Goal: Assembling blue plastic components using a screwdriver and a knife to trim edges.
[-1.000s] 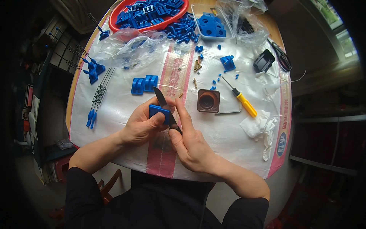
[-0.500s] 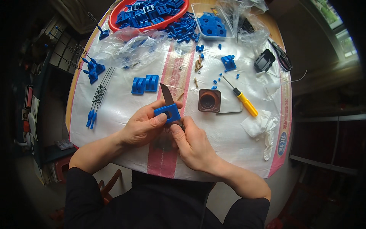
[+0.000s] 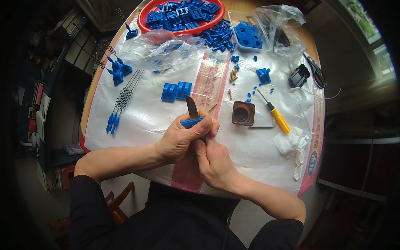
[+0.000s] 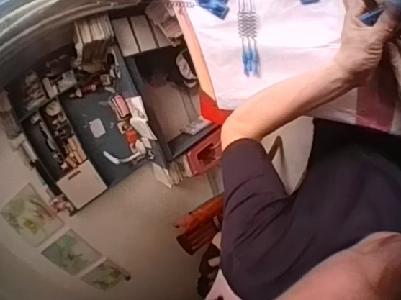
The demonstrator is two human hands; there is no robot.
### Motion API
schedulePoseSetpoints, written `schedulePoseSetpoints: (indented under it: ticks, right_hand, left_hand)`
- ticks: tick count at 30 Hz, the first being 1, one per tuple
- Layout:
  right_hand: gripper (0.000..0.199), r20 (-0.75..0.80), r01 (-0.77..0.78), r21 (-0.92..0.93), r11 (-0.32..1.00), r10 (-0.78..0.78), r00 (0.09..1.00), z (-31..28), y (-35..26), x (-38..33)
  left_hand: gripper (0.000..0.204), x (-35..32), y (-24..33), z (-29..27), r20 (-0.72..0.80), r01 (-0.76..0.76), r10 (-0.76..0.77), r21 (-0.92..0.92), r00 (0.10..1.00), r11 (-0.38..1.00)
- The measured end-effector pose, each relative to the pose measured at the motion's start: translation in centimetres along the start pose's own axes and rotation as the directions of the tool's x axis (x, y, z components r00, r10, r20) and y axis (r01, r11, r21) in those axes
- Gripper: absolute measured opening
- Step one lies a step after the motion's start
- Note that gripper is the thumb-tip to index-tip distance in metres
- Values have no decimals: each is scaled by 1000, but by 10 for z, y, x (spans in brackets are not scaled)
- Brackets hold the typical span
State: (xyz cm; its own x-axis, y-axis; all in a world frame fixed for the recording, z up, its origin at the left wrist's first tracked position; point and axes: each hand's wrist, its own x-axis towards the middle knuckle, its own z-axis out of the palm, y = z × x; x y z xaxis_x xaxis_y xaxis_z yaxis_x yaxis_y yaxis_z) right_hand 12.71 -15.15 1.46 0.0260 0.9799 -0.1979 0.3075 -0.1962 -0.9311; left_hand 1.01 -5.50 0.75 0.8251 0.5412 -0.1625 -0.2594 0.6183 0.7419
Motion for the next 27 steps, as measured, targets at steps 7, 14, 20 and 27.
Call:
schedulePoseSetpoints:
  ticks: [7,14,20,27]
  right_hand:
    - [24,-148,297,-112,948,-311,939,8,4,2]
    - [51,183,-261,520,813,193,964,-11,-5,9]
    - [53,86,-258,506,823,249,965,-19,-18,8]
    - [37,-90,-49,459,887,101,991,-44,-19,8]
  left_hand:
    - [29,7,-7,2,127,-58,61,-25,990,998]
    - [40,9,-9,-3,35,-93,100,-152,994,984]
    - [55,8,1,-6,80,13,22,-415,997,910]
    - [56,15,0,-16,35,4,24,-643,999,766]
